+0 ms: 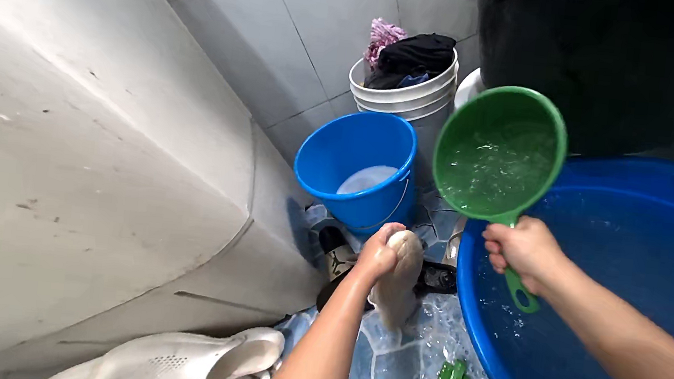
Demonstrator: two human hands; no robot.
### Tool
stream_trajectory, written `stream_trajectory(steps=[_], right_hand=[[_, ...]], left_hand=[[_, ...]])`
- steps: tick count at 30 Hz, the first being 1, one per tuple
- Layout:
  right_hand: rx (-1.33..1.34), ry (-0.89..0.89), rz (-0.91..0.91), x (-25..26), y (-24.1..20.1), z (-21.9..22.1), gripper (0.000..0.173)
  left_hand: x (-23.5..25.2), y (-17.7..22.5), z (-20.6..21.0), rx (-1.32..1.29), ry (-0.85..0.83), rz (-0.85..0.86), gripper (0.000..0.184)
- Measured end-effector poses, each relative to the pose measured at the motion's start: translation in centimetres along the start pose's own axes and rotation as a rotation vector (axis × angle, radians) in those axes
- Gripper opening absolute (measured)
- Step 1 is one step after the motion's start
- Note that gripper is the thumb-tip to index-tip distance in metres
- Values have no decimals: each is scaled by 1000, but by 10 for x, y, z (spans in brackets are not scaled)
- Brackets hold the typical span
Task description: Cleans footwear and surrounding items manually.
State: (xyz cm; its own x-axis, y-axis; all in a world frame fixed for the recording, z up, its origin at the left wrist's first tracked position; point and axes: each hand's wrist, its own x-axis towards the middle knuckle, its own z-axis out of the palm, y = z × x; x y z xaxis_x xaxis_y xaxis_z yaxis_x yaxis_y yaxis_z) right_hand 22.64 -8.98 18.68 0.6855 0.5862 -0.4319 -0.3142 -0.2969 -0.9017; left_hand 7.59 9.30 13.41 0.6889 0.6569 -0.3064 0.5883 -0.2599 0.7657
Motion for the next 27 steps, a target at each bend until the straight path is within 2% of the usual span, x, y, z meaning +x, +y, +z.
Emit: stream_trajectory(steps=[2,6,7,11,13,16,18,20,21,23,25,27], right_hand=[[-126,-33,-44,0,4,17,6],[-352,-72,-107,0,10,42,22],[-404,-85,-106,-3,10,47,25],[-551,-147,-105,-9,9,58,32],[-590,-173,-126,-10,8,60,33],[-645,-192,-177,-8,4,59,33],[-642,-214,-207,-7,1,56,33],[-590,-233,-209,-7,-1,54,30],[-571,-238,-200,-7,-2,53,29],[-580,-249,-183,-6,-2,52,28],[-661,-248,-211,-7,2,51,31],[-791,-261,-231,-12,-2,53,33]], left_hand=[[9,5,2,76,-15,-28,56],[6,23,6,226,-32,-64,54],[6,24,6,255,-35,-23,55],[12,18,10,381,1,150,39],[9,27,12,572,-39,106,34],[9,43,15,864,-155,-22,37],[6,52,17,997,-182,-27,37],[4,55,14,966,-161,-9,42],[3,58,11,921,-184,-53,47],[4,65,1,836,-317,-175,54],[7,67,-11,797,-434,-250,53],[8,64,-17,818,-431,-192,55]])
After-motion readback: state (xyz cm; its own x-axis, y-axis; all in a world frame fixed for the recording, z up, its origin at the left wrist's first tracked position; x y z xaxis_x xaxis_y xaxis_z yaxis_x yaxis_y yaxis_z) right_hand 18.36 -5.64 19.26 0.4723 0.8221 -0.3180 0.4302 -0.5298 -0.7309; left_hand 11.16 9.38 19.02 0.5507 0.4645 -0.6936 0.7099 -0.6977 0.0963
